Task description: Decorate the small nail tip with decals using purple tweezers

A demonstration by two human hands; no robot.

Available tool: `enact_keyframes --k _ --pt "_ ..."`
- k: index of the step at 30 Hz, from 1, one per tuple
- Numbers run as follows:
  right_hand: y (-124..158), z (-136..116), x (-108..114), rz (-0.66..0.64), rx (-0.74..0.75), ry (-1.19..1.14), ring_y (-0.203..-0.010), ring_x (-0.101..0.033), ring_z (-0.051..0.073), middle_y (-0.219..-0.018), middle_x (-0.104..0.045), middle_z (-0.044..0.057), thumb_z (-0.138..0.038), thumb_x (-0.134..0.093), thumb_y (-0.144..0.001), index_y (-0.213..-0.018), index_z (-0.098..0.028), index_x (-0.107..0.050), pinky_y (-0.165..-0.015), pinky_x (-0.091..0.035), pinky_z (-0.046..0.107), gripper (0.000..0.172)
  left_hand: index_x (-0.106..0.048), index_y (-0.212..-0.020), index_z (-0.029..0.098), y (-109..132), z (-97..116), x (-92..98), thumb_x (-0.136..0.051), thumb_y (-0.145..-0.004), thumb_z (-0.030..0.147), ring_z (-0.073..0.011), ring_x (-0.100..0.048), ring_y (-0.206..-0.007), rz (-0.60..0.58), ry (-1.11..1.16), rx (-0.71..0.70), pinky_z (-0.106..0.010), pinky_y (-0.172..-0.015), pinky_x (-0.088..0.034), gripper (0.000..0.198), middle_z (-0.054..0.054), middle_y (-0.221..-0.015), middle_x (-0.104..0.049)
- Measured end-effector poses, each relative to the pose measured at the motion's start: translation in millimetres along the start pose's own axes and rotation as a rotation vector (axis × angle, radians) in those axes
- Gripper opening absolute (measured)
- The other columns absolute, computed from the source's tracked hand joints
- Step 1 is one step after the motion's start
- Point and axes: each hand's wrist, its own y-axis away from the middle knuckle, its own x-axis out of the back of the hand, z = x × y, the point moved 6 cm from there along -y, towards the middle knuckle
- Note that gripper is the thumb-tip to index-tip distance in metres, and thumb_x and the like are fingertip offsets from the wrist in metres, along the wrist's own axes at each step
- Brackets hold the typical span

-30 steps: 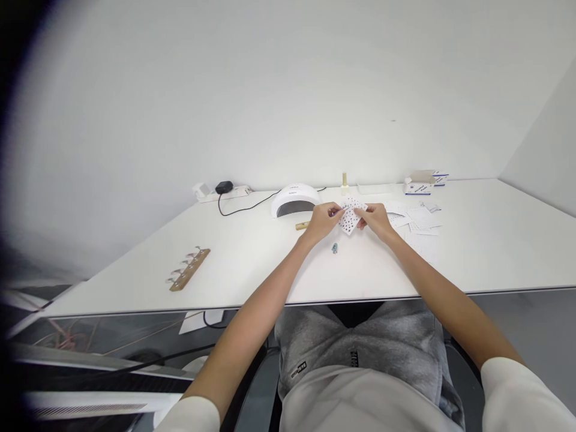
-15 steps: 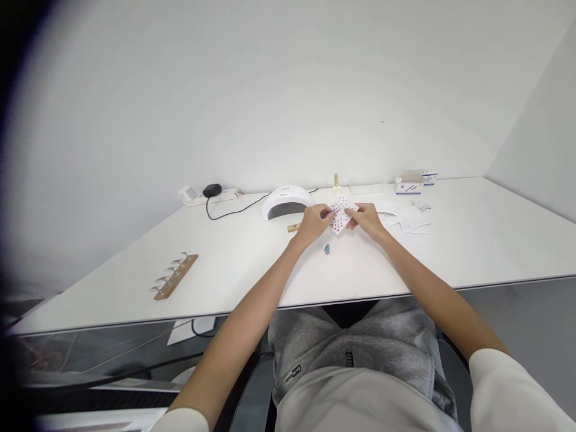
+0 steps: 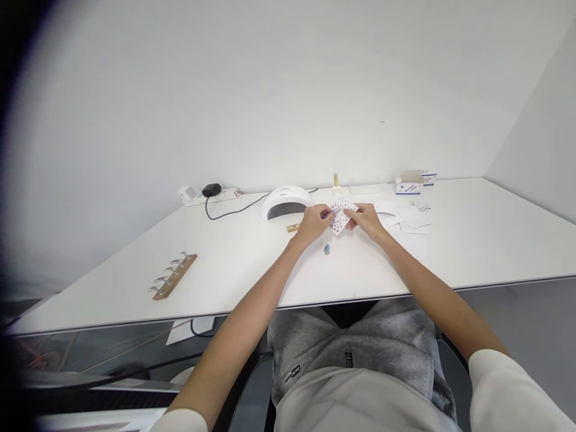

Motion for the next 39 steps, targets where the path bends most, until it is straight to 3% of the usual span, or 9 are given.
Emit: enact_keyframes --k 25,39 --pt "1.0 5.1 -2.7 -0.017 -0.077 -0.109 -0.047 -0.059 0.013 -0.058 -0.065 0.007 -0.035 -0.08 -0.064 -0.069 -0.011 -0.063 -0.042 -0.046 0.022 0.03 -0.057 -0.065 0.016 1.5 2.8 -1.7 -0.055 -0.081 0.018 -0.0122 -0.046 -0.062 -0.011 -0.009 -0.023 -0.026 -0.061 -0.036 0.016 -0.001 -0.065 -0.058" --pt "1.5 1.2 -2.0 -0.021 -0.05 -0.079 -0.047 -0.058 0.012 -0.058 -0.063 0.006 -0.038 -0.079 -0.065 -0.068 -0.011 -0.063 -0.043 -0.045 0.022 0.032 -0.058 -0.066 0.015 1.2 4.3 -1.3 -0.055 -0.081 0.018 -0.0115 -0.045 -0.06 -0.007 0.02 -0.029 -0.025 -0.059 -0.035 0.016 0.0 -0.063 -0.056"
